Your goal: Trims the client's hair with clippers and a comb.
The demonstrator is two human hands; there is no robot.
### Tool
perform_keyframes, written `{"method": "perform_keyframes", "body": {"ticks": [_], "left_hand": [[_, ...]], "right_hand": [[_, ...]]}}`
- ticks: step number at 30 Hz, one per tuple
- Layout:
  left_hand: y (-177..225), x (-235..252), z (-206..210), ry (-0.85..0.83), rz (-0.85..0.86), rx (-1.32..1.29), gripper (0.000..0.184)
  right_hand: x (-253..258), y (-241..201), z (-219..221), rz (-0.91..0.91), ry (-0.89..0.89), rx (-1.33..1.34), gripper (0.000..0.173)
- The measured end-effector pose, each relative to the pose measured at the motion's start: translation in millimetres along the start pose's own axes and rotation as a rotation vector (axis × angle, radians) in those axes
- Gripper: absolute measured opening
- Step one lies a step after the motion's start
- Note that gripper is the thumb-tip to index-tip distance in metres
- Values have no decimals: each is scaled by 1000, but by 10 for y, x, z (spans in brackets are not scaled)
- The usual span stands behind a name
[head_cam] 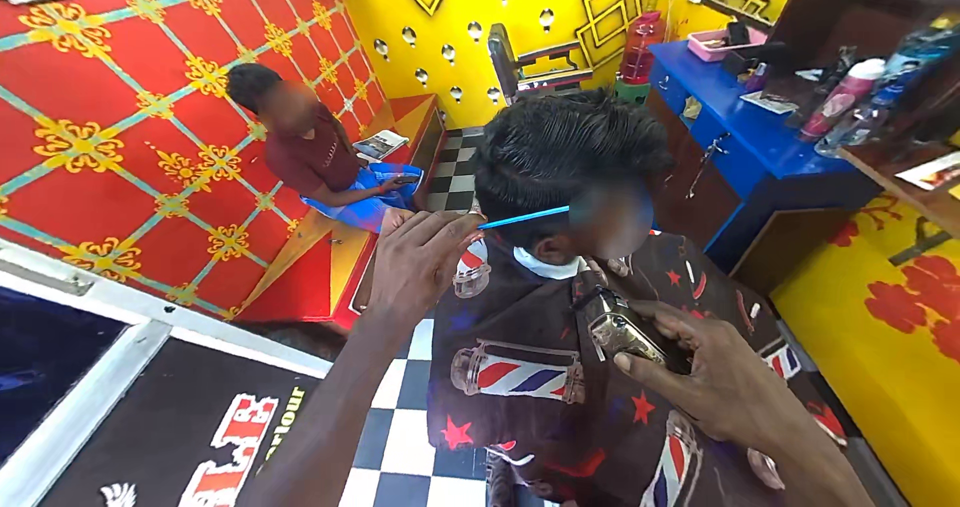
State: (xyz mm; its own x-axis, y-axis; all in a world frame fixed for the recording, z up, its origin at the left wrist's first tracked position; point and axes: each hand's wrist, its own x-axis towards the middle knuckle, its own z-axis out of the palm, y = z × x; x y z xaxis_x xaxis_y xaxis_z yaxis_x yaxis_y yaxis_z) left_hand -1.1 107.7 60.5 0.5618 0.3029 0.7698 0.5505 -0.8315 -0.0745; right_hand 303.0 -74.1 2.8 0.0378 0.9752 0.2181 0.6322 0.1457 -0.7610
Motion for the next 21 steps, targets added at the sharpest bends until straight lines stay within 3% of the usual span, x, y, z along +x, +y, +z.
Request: {"method": "perform_keyframes", "body": {"ticks": [7, 11, 15, 21], "left_hand": [[18, -362, 202, -6, 10, -178, 25], [259, -499, 367, 95, -205, -397, 27], [376, -499, 514, 40, -393, -534, 31], [354, -458, 598, 103, -499, -706, 35]], "right_hand": [[-166, -153, 8, 28, 115, -44, 56], [-162, -291, -80, -2, 200, -85, 56], [-78, -441, -178, 8, 280, -132, 57], [194, -648, -217, -9, 333, -322, 54]]}}
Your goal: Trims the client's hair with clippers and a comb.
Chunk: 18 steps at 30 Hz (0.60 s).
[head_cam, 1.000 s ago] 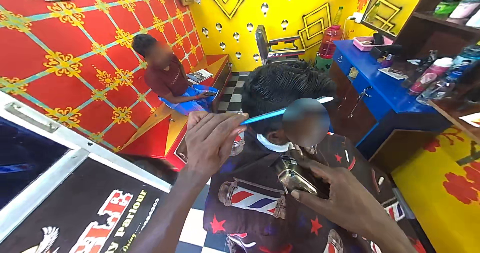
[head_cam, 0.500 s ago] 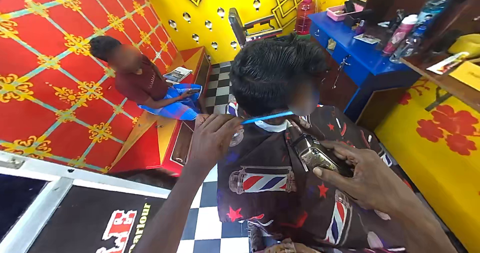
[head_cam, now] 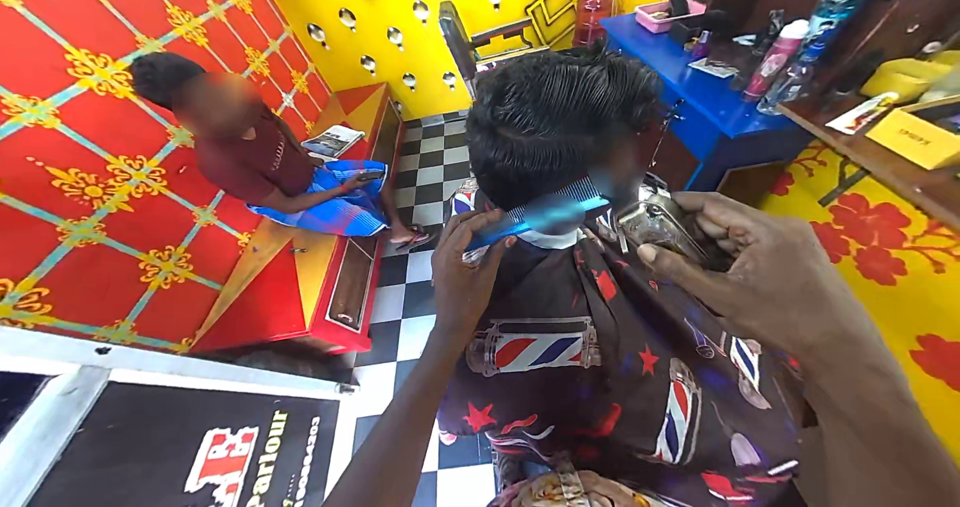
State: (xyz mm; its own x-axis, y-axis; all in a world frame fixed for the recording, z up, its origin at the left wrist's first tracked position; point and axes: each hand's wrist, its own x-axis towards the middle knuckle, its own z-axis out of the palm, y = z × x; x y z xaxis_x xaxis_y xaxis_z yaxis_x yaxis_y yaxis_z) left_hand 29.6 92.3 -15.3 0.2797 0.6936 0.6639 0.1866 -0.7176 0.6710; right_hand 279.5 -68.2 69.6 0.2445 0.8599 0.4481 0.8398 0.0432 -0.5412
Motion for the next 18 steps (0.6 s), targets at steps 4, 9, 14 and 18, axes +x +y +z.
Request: {"method": "perform_keyframes", "body": {"ticks": [4, 9, 14, 18], "left_hand": [[-64, 42, 55, 122, 106, 78, 35], [-83, 82, 80, 217, 180, 154, 34], [-122, 171, 121, 312, 202, 169, 29], [-144, 185, 136, 344, 226, 199, 27]], "right_hand": [[146, -99, 61, -30, 11, -151, 59], [238, -110, 147, -37, -42, -147, 55], [307, -118, 200, 8, -114, -114, 50], [393, -108, 232, 5, -140, -94, 52]]}}
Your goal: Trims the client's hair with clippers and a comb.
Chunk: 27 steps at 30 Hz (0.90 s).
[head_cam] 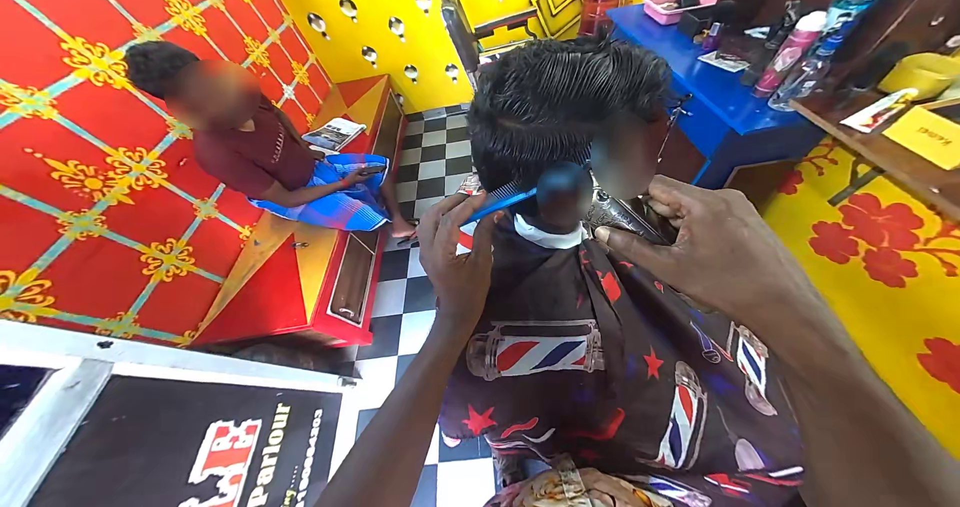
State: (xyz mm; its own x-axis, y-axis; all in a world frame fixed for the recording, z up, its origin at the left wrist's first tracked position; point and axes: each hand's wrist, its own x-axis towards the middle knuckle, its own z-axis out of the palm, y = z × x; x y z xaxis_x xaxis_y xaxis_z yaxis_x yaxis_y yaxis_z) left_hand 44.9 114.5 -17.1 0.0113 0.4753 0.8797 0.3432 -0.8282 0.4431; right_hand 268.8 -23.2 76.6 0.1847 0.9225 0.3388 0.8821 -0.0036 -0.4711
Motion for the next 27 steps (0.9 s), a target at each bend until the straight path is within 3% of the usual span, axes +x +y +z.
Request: {"method": "perform_keyframes", "body": {"ticks": [3, 17, 24, 27], "left_hand": [[-25, 6, 17, 19, 29, 9, 25], [-26, 39, -8, -13, 70, 58, 24], [170, 167, -190, 99, -23, -106, 37], [173, 333, -291, 35, 152, -62, 32]], "right_hand": [[77, 13, -2, -11, -24, 2, 58], [236, -86, 18, -149, -38, -34, 55], [99, -165, 191, -614, -2, -170, 50], [-75, -108, 314, -618, -45, -125, 49]]}}
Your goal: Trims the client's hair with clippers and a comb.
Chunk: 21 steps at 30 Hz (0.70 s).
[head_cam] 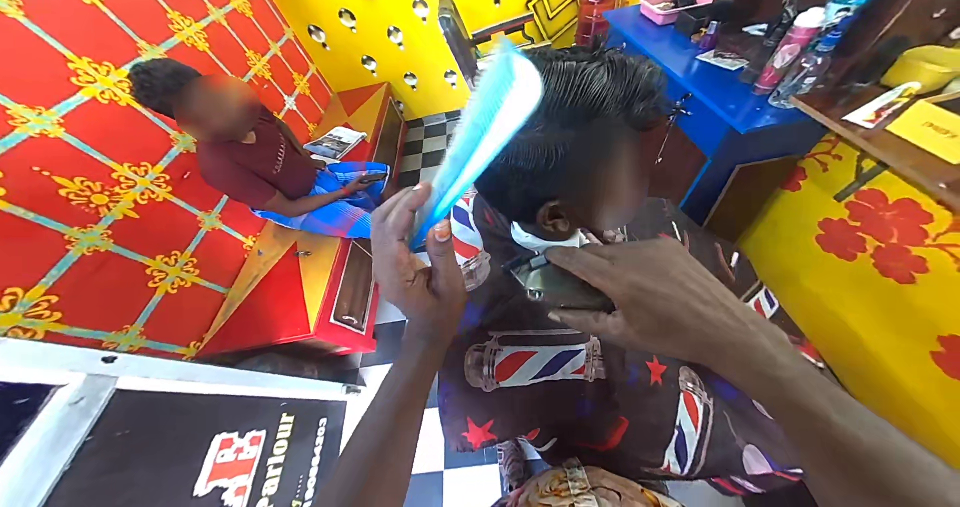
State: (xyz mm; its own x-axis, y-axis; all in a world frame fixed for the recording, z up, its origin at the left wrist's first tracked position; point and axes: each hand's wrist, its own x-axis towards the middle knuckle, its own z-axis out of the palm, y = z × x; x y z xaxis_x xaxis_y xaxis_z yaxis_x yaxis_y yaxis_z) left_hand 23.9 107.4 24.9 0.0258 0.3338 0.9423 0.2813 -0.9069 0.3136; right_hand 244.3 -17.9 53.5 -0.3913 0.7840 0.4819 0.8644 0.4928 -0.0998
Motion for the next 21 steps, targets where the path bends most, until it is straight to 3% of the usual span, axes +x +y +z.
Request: {"method": "perform_keyframes", "body": {"ticks": [4, 8, 14, 17, 21], "left_hand": [[-48, 155, 16, -180, 157, 128, 29], [-163, 105, 46, -368, 122, 233, 24], [-181, -110, 13, -432, 83, 253, 23], [-137, -142, -14, -487, 8, 195, 24], [-40, -49, -81, -599, -229, 57, 30]], "right_hand": [[-257, 27, 98, 102, 22, 17, 51], [-447, 99, 70, 190, 47, 3, 57], [-587, 236, -63, 265, 62, 28, 60], [-596, 301, -164, 311, 81, 86, 58], [-561, 377, -271, 362, 147, 172, 56]]}}
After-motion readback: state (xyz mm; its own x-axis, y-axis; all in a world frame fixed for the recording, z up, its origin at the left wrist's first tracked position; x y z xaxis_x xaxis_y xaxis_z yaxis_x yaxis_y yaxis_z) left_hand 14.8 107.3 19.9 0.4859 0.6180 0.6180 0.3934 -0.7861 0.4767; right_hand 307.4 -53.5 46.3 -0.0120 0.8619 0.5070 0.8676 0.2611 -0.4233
